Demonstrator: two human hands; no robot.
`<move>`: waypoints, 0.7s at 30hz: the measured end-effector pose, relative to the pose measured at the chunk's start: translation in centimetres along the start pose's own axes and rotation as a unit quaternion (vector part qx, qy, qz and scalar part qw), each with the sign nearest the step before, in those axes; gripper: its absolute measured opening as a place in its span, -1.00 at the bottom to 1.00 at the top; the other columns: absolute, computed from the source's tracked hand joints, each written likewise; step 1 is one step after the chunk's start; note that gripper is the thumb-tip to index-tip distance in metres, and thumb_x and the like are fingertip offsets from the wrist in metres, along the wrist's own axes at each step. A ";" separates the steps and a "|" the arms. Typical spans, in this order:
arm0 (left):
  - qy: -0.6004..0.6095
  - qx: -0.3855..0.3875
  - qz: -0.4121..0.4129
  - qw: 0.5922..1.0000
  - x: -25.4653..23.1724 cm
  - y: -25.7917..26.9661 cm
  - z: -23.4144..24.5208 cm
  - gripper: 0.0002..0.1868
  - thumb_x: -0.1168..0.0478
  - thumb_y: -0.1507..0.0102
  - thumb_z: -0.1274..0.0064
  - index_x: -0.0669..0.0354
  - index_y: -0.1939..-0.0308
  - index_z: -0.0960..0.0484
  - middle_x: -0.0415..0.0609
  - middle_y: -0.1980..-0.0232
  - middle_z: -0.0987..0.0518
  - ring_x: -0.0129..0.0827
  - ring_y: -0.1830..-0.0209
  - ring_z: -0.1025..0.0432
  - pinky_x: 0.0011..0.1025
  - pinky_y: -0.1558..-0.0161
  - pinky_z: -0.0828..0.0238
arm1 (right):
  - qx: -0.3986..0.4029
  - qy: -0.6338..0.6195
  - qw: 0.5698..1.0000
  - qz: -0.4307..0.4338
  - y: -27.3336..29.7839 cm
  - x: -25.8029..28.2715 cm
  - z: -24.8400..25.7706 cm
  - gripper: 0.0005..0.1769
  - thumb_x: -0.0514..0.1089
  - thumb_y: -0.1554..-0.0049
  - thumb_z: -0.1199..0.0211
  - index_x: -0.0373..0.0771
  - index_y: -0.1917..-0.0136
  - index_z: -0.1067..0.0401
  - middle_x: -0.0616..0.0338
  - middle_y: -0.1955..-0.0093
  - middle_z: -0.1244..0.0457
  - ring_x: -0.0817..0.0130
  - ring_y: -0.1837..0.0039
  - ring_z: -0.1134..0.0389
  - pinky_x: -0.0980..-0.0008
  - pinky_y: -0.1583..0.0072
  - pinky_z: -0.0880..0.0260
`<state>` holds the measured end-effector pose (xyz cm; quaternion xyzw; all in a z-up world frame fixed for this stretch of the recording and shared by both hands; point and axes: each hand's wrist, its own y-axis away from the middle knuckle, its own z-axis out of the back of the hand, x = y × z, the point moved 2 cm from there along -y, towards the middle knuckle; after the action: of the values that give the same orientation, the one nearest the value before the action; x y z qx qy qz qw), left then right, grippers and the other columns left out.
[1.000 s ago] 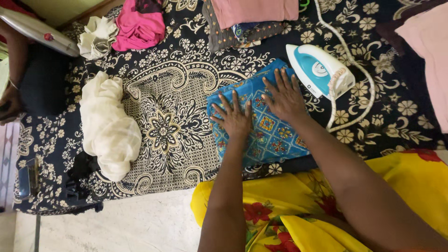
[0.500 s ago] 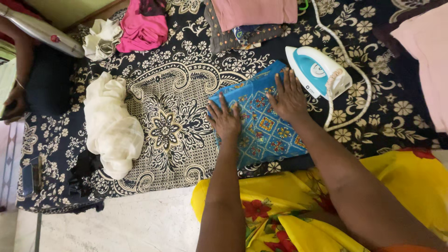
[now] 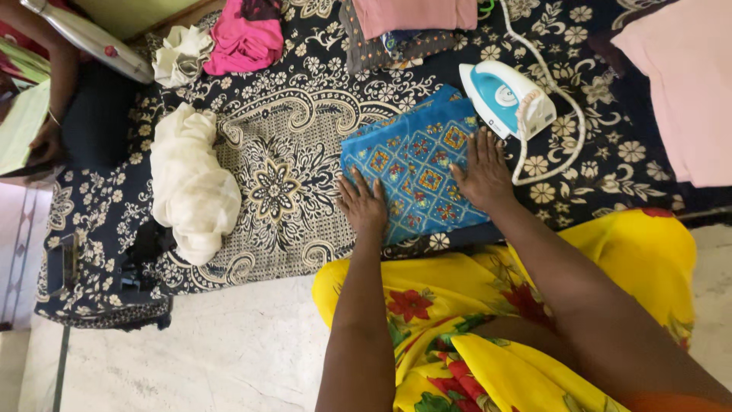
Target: The person irons several pieces of clothing on a patterned bedspread. They smooth and press a blue patterned cloth, a pink shirt, and a dark blue garment using a handheld electric iron, folding each item after ironing.
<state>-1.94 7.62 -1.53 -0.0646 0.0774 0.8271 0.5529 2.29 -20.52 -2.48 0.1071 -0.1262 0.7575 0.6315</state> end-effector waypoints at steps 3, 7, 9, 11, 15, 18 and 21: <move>0.005 -0.013 -0.010 1.000 1.2 0.8 -1.7 -0.20 -0.29 -0.45 0.60 0.03 -0.65 0.19 0.29 -0.68 0.24 0.05 -0.70 0.38 0.10 -0.56 0.47 | -0.001 -0.017 1.000 -0.001 2.2 -0.6 -0.8 -0.04 0.38 -0.34 0.35 -0.40 -0.67 0.29 -0.32 -0.71 0.40 -0.12 -0.72 0.41 -0.05 -0.63 0.43; 0.039 -0.050 -0.047 0.997 2.5 1.4 -3.8 -0.18 -0.27 -0.44 0.36 0.10 -0.63 0.13 0.41 -0.65 0.16 0.21 -0.66 0.30 0.15 -0.50 0.35 | 0.045 -0.054 0.997 -0.021 5.3 -0.7 -0.5 -0.04 0.34 -0.31 0.22 -0.39 -0.64 0.34 -0.37 -0.69 0.42 -0.16 -0.69 0.45 -0.05 -0.56 0.42; 0.083 -0.061 -0.032 0.994 2.8 2.1 -3.9 -0.10 -0.23 -0.36 0.15 0.18 -0.61 0.06 0.42 -0.57 -0.02 0.24 -0.57 0.11 0.14 -0.45 0.15 | 0.081 -0.079 0.993 -0.044 6.7 -0.8 0.0 -0.04 0.23 -0.28 0.01 -0.34 -0.66 0.29 -0.35 -0.71 0.35 -0.20 -0.69 0.31 -0.05 -0.55 0.21; 0.155 -0.057 0.025 0.986 3.3 2.9 -4.0 0.02 -0.17 -0.20 -0.07 0.27 -0.59 -0.03 0.35 -0.47 -0.25 0.19 -0.42 -0.16 0.07 -0.39 -0.14 | 0.096 -0.134 0.983 -0.078 7.4 -1.1 0.3 0.04 0.13 -0.22 -0.18 -0.33 -0.69 0.30 -0.31 -0.67 0.22 -0.21 -0.65 0.16 -0.05 -0.55 0.06; 0.240 -0.082 0.046 0.966 3.8 2.0 -3.7 0.05 -0.05 -0.05 -0.43 0.48 -0.36 -0.18 0.40 -0.24 -0.36 0.14 -0.20 -0.31 0.03 -0.25 -0.29 | 0.002 -0.254 0.963 -0.094 6.5 -2.5 0.3 0.18 -0.05 -0.08 -0.48 -0.49 -0.62 0.25 -0.40 -0.48 -0.01 -0.25 -0.46 -0.09 -0.06 -0.40 -0.16; 0.403 -0.021 0.087 0.911 4.2 1.1 -3.5 -0.09 0.10 0.01 -0.48 0.50 -0.25 -0.32 0.36 -0.14 -0.47 -0.01 0.02 -0.45 -0.10 -0.02 -0.45 | 0.015 -0.484 0.864 -0.137 6.1 -2.8 -0.3 -0.04 -0.16 -0.02 -0.44 -0.46 -0.52 0.00 -0.26 -0.32 -0.21 -0.02 -0.25 -0.30 0.07 -0.16 -0.37; 0.540 0.062 0.110 0.832 4.0 0.6 -3.4 -0.22 0.23 0.01 -0.44 0.54 -0.18 -0.41 0.23 0.04 -0.63 -0.13 0.26 -0.51 -0.13 0.25 -0.47 | 0.053 -0.589 0.792 -0.153 5.2 -2.8 -0.8 -0.27 -0.23 0.00 -0.45 -0.48 -0.37 -0.26 -0.08 -0.19 -0.37 0.22 -0.10 -0.44 0.28 -0.07 -0.48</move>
<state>-3.97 10.32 -5.55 -0.4578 0.4213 0.7094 0.3313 -2.30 -23.75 -4.45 0.5836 -0.4157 0.4469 0.5356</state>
